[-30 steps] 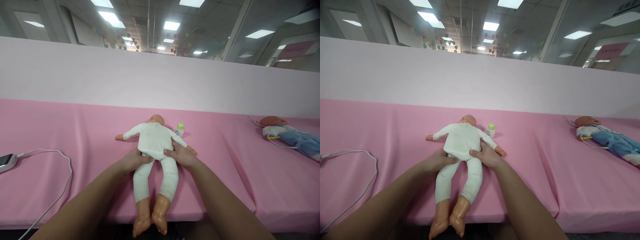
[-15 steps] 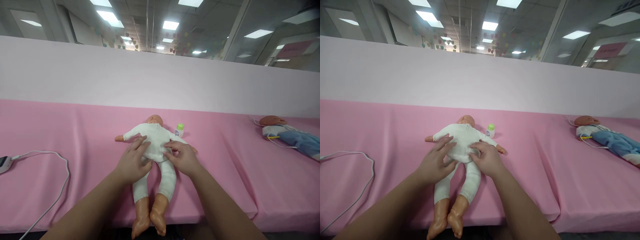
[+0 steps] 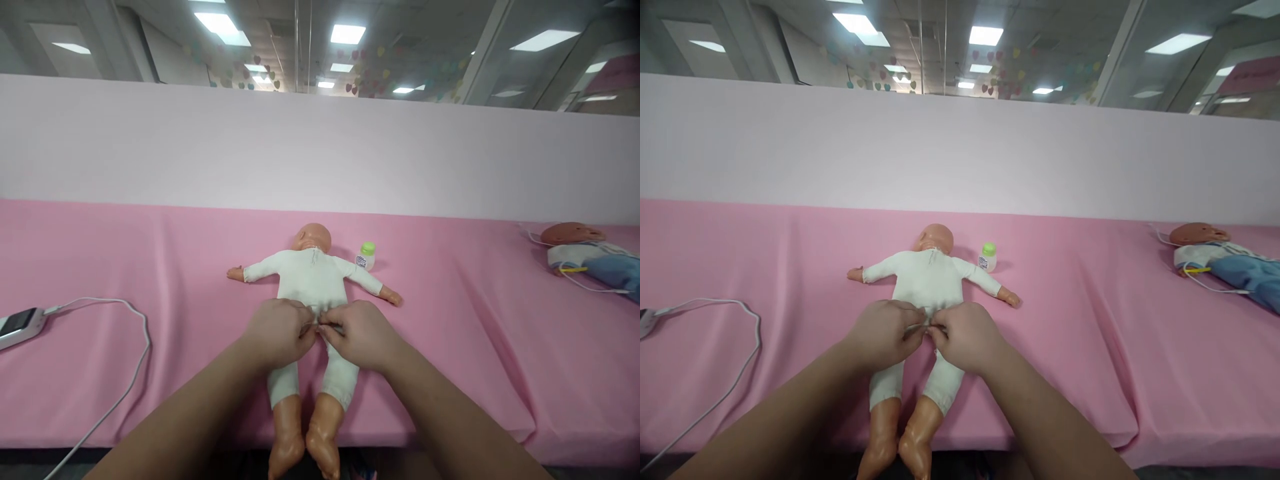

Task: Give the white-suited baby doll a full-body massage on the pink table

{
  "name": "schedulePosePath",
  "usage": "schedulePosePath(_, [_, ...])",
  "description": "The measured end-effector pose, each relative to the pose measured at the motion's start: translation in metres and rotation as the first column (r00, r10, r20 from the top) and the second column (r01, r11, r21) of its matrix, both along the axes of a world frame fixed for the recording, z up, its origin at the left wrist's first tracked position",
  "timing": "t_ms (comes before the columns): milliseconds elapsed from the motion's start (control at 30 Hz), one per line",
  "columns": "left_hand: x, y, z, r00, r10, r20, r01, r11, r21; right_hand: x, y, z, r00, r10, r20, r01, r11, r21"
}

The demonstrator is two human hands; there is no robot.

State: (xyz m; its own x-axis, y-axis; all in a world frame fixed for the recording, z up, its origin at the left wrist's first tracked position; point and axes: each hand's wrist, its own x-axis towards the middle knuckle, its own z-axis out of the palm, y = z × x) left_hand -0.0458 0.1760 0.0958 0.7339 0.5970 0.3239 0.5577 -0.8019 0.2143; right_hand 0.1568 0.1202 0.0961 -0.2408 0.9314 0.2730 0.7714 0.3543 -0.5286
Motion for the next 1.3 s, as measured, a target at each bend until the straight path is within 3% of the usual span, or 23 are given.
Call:
schedulePosePath(100, [-0.001, -0.003, 0.001, 0.999, 0.015, -0.034, -0.014, 1.000, 0.024, 0.000, -0.001, 0.000, 0.999, -0.008, -0.049, 0.009, 1.000, 0.015])
schedulePosePath(267, [-0.002, 0.000, -0.008, 0.993, -0.001, 0.118, -0.015, 0.991, 0.131, 0.001, 0.004, -0.008, 0.979, -0.066, -0.194, 0.092, 0.988, 0.125])
schedulePosePath(367, [-0.002, 0.004, -0.012, 0.999, 0.004, 0.047, -0.008, 0.996, 0.087, -0.001, 0.006, -0.010, 0.990, -0.061, -0.124, 0.072, 0.993, 0.092])
schedulePosePath(567, [-0.003, 0.004, -0.005, 0.997, -0.009, -0.076, 0.008, 1.000, -0.011, -0.006, 0.001, 0.002, 0.997, 0.006, 0.076, -0.004, 1.000, -0.024])
schedulePosePath(867, [-0.003, 0.007, -0.005, 0.999, -0.014, -0.042, 0.010, 0.997, -0.078, 0.000, 0.006, -0.009, 0.999, -0.033, -0.014, 0.034, 0.997, 0.075])
schedulePosePath(1033, [-0.004, 0.005, -0.004, 1.000, 0.006, -0.031, -0.008, 0.998, -0.065, -0.004, 0.010, -0.013, 0.999, -0.024, 0.042, 0.025, 0.999, -0.026])
schedulePosePath(1300, [0.001, 0.009, -0.010, 1.000, 0.026, -0.002, -0.026, 0.999, -0.030, -0.008, 0.008, 0.000, 0.998, 0.045, -0.031, -0.047, 0.997, -0.063])
